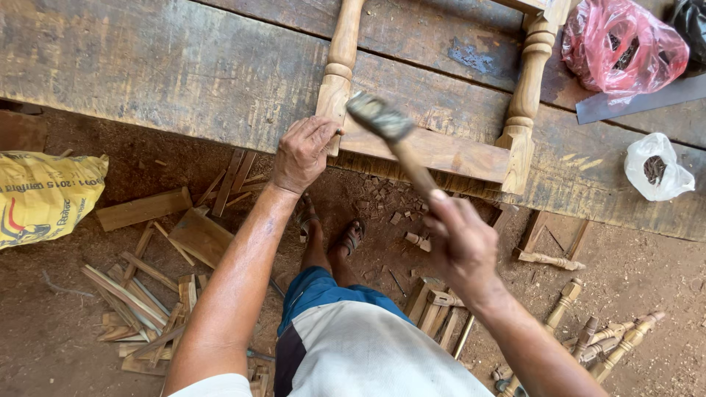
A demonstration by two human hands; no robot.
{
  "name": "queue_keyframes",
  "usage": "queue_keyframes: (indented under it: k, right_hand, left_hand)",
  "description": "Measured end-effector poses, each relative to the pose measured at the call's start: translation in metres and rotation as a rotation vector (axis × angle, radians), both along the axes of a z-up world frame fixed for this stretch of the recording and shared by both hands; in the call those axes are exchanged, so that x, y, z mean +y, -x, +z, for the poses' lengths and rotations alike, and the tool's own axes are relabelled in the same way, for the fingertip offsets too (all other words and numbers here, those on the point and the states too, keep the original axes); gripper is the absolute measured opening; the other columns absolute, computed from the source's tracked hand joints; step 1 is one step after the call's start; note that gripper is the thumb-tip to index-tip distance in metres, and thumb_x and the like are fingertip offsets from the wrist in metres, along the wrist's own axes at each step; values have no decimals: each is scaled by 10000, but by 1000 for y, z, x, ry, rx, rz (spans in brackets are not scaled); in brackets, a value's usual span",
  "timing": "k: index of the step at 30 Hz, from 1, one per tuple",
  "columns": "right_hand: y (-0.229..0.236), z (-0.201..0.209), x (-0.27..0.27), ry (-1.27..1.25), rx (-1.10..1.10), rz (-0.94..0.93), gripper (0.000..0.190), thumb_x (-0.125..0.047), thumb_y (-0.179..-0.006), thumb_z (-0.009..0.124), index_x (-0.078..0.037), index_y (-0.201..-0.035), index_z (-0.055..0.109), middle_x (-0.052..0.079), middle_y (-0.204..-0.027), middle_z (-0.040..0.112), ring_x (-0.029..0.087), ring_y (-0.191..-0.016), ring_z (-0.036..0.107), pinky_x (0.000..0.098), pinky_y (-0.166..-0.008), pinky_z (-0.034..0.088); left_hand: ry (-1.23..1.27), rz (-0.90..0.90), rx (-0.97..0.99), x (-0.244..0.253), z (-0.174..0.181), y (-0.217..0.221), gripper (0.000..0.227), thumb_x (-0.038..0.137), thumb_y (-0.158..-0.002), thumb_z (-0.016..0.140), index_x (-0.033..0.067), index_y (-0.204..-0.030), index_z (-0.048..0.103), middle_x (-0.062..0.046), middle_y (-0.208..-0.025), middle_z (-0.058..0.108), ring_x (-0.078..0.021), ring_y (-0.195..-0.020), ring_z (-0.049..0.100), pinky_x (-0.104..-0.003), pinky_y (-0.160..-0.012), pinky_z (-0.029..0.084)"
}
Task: The person assembles a wooden frame by hammering nails into turned wooden legs and cross-members on a low wooden workbench.
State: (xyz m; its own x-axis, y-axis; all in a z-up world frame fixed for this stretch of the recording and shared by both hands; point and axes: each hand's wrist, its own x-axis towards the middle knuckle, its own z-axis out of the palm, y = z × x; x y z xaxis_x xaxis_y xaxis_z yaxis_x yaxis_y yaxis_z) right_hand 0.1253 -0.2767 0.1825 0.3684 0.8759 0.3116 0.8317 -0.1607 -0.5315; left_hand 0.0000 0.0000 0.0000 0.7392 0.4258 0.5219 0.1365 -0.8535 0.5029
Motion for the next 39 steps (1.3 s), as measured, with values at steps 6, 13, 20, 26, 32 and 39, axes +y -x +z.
queue_keyframes:
  k: [6,13,20,26,32,39]
  right_hand:
    - [1,12,4,318,-8,-62,576,-75,-988,615,-208,-1529,470,100,-891,687,165,-666,645,312,-542,604]
    - [7,10,9,593,-57,-89,599,-64,-1001,601,-255,-1547,446,95,-872,680,195,-631,622,314,-477,580]
    - [13,6,7,391,-33,-76,605,-100,-1010,593,-239,-1570,414,122,-927,679,178,-669,638,306,-510,597]
    - [10,12,-4,387,66,-144,511,-168,-1023,584,-246,-1517,480,100,-887,697,162,-603,631,315,-496,591]
    - [4,10,-50,299,421,-520,492,-229,-1014,582,-201,-1483,434,76,-885,687,136,-577,629,317,-402,569]
    - [-40,-17,-111,343,263,-937,375,-221,-1075,620,-150,-1431,527,86,-887,690,118,-645,621,307,-449,511]
  left_hand:
    - [-77,4,-38,4,0,-4,192,210,-1084,633,177,-1240,738,-67,-1102,748,-211,-992,733,-359,-885,639]
    - [4,-18,23,2,-2,-4,121,254,-1118,637,144,-1119,689,-75,-1120,746,-210,-1016,745,-362,-894,646]
    - [-49,-23,-20,5,1,0,172,285,-1110,587,168,-1161,703,-83,-1107,740,-235,-1017,743,-380,-903,655]
    - [23,-23,29,3,5,2,171,260,-1071,655,136,-1153,740,-77,-1111,748,-235,-1047,736,-362,-921,635]
    - [293,-28,8,0,24,-2,144,258,-1000,715,140,-1053,777,-62,-1101,771,-195,-956,725,-336,-848,577]
    - [927,99,-330,-15,35,-6,267,397,-1071,591,167,-995,704,-9,-931,737,-97,-835,696,-291,-711,612]
